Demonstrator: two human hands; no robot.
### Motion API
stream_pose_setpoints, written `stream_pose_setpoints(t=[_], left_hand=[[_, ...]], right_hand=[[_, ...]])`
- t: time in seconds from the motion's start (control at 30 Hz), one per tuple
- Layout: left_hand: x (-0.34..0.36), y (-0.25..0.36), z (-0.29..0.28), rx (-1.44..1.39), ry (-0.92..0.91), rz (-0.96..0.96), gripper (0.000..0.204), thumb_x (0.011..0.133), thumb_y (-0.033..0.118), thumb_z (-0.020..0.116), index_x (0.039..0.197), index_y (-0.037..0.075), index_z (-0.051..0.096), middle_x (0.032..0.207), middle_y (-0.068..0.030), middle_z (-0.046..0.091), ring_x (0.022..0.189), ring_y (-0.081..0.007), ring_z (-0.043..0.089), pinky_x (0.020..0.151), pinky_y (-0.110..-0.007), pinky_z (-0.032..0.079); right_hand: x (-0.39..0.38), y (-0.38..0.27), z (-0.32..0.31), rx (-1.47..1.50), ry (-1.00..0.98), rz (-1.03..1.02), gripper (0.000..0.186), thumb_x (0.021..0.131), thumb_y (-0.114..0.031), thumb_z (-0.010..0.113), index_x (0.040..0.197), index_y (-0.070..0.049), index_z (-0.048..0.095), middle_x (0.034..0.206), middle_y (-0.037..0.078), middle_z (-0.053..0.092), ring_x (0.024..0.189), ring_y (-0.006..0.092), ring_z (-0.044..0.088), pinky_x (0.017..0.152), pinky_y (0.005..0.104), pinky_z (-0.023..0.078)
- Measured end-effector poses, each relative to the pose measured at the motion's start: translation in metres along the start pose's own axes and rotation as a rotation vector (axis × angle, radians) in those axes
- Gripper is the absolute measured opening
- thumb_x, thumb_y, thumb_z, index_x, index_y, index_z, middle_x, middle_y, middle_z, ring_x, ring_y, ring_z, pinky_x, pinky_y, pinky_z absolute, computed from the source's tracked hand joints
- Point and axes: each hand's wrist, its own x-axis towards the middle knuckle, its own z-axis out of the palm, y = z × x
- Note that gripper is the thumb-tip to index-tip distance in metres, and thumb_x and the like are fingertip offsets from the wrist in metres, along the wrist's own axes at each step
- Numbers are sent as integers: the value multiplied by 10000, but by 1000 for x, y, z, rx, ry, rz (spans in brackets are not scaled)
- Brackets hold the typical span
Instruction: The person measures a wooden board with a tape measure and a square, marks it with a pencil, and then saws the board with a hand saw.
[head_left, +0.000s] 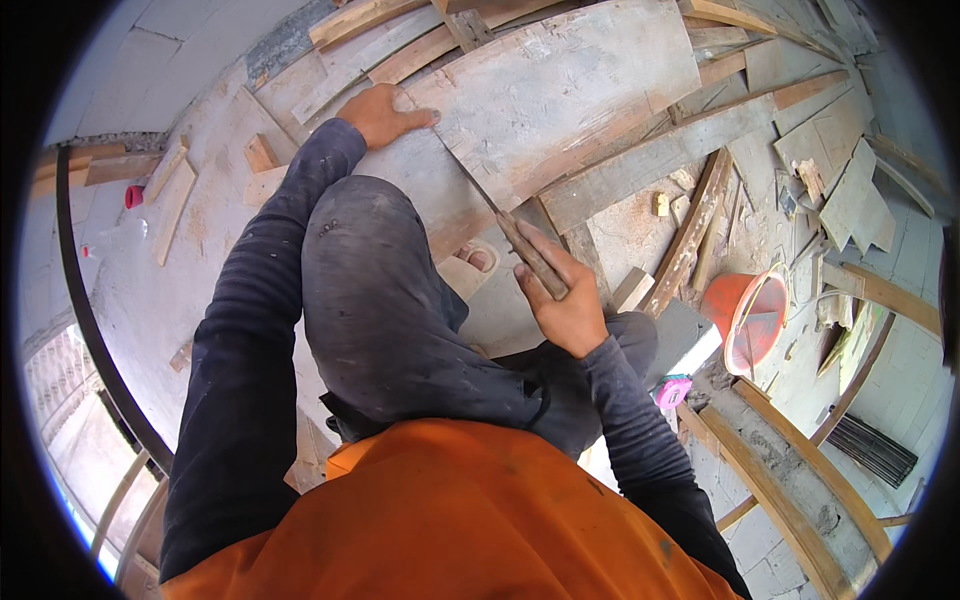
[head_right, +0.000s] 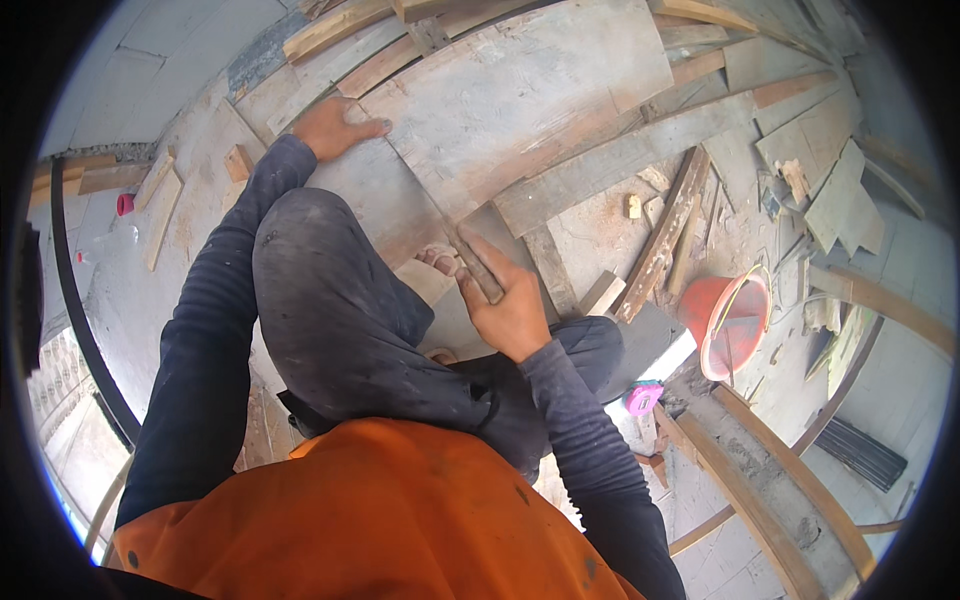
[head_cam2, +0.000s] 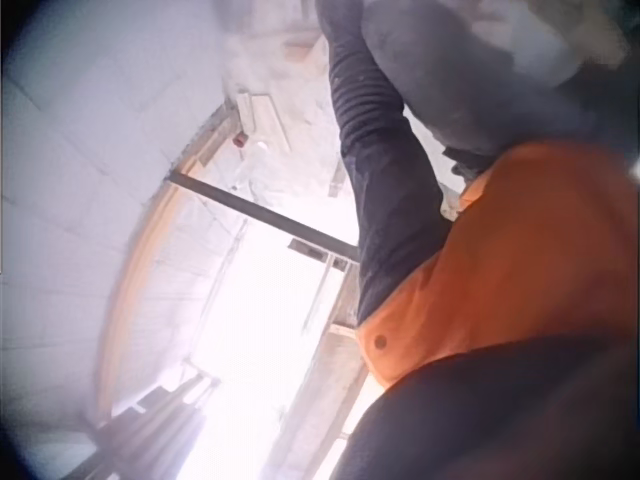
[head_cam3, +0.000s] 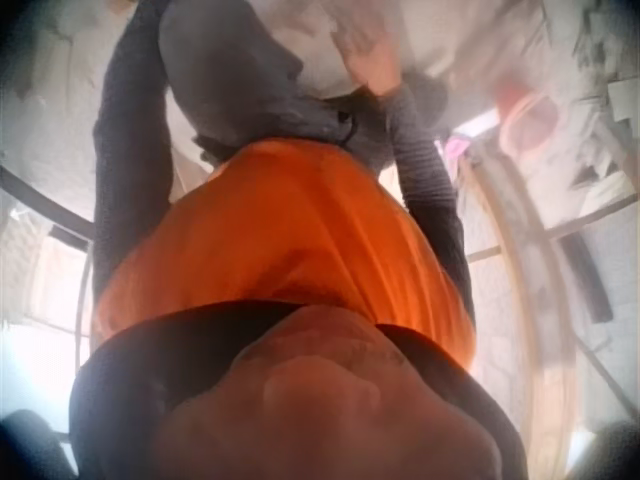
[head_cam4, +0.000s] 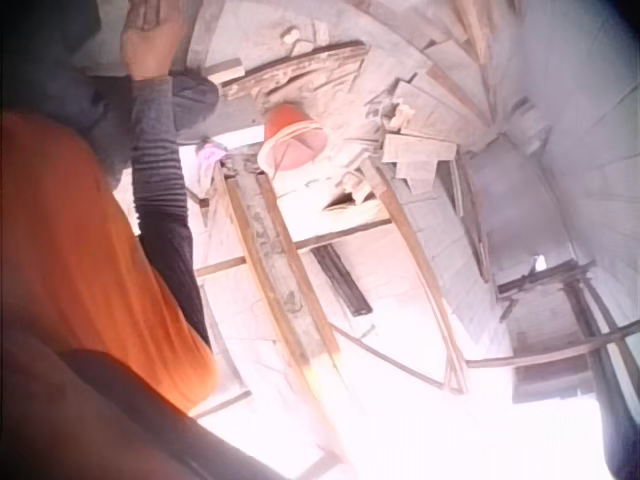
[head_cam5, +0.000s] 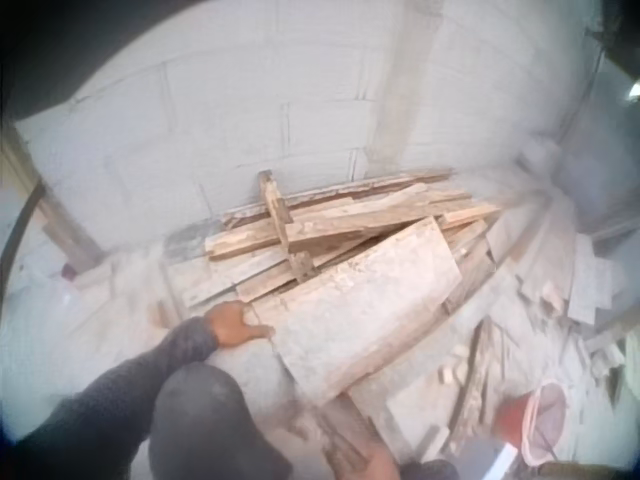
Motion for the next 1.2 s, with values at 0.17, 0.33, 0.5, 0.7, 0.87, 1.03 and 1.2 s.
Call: stream_pose_setpoints(t=[0.17, 0.33, 0.5, 0.7, 0.87, 1.03, 1.2], left_hand=[[0, 1, -1, -4, -65, -66, 744, 865, 665, 785, 1268, 41, 771, 1214, -230, 771, 1119, -371, 733, 1018, -434, 533], [-2, 17, -12, 65, -118, -163, 938, 795, 724, 811, 1223, -107, 731, 1187, -333, 741, 1122, -394, 738, 1008, -439, 549], [3, 4, -6, -30, -83, -12, 999, 790, 757, 794, 1264, -118, 703, 1213, -343, 727, 1130, -418, 730, 1022, -436, 544], [16, -13, 7, 104, -41, -77, 809, 867, 683, 777, 1255, -26, 752, 1180, -247, 770, 1087, -372, 740, 991, -435, 544], [12, -8, -2, 114, -4, -46, 862, 850, 690, 786, 1259, -67, 729, 1177, -282, 755, 1078, -381, 738, 980, -435, 547], [22, -19, 12, 104, -93, -95, 720, 901, 611, 792, 1229, -29, 767, 1097, -222, 785, 951, -320, 760, 922, -408, 565], [22, -21, 12, -42, -94, -43, 967, 800, 748, 792, 1279, -89, 716, 1168, -317, 749, 1063, -421, 746, 997, -446, 554]], right_hand=[[-74, -38, -50, 12, -46, 110, 549, 963, 10, 684, 1501, -76, 619, 1393, 212, 711, 1261, 290, 720, 1085, 329, 516], [72, -22, 24, 75, -85, 80, 488, 1011, -111, 704, 1489, -51, 623, 1397, 195, 710, 1236, 234, 687, 1059, 339, 504], [2, -27, -9, 12, -7, 49, 497, 990, -72, 705, 1481, -51, 629, 1374, 207, 721, 1248, 260, 707, 1068, 336, 511], [-46, -75, -47, -21, -28, 200, 521, 955, -28, 700, 1471, -67, 639, 1335, 233, 729, 1255, 316, 720, 1066, 331, 517], [76, -26, 24, 30, -60, 37, 484, 987, -49, 705, 1467, -49, 644, 1403, 185, 713, 1225, 251, 702, 1073, 328, 499], [-72, -37, -50, -21, -20, 102, 554, 932, -4, 713, 1477, -58, 632, 1301, 261, 731, 1228, 319, 734, 1025, 354, 545], [-18, -54, -35, -4, -29, 75, 510, 971, -38, 693, 1477, -64, 633, 1321, 225, 735, 1238, 299, 719, 1049, 346, 521]])
